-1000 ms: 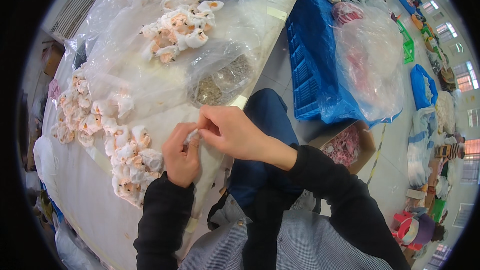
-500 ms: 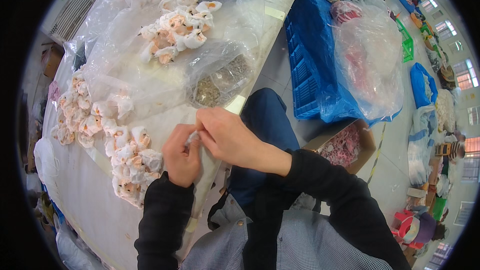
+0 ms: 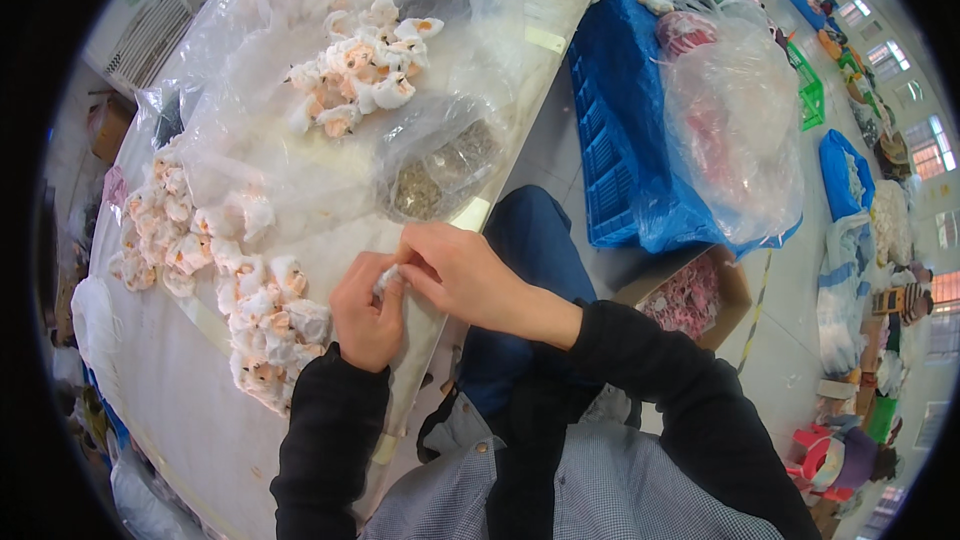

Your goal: The person assembles small white stuffed animals by hand, inserting small components into each one and placing them on a table. The person handles the items one at a time, repeatedly picking up a stuffed animal, inserting a small part, and setting it down.

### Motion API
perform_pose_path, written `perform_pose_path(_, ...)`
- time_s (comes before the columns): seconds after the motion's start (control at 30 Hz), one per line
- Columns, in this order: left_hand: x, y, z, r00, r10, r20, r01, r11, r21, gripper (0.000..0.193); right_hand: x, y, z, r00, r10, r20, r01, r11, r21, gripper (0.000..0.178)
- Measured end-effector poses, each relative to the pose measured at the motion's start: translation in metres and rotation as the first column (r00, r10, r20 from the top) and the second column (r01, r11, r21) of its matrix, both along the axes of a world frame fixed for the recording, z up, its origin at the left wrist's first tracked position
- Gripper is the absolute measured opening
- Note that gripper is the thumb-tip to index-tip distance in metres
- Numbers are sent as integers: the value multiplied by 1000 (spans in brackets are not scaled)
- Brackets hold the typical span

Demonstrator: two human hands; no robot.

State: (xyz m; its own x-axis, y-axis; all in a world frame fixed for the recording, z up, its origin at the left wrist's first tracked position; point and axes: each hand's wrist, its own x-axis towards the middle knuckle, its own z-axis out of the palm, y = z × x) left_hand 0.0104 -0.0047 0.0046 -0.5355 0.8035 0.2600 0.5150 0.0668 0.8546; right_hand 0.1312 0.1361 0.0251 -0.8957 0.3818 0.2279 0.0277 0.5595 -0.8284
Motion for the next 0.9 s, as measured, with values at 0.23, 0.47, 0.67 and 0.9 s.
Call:
perform_pose_path(0.23,2,-1,2,999,-37,-6,37,999,8,22,8,0,-1,999,24,-48,-25,999,-25,15)
perform_pose_path(0.47,18,-1,10,996,-62,-58,64,997,39,16,25,10,4,985,88,-150,-80,995,57,19)
perform_pose_path(0.67,1,-4,46,976,147,-161,-154,988,-31,10,64,8,7,908,-114,-404,25,975,-221,16)
perform_pose_path(0.9,-108,84,83,734,386,-559,-397,912,108,47,41,-9,-7,951,-120,-286,57,974,-221,20)
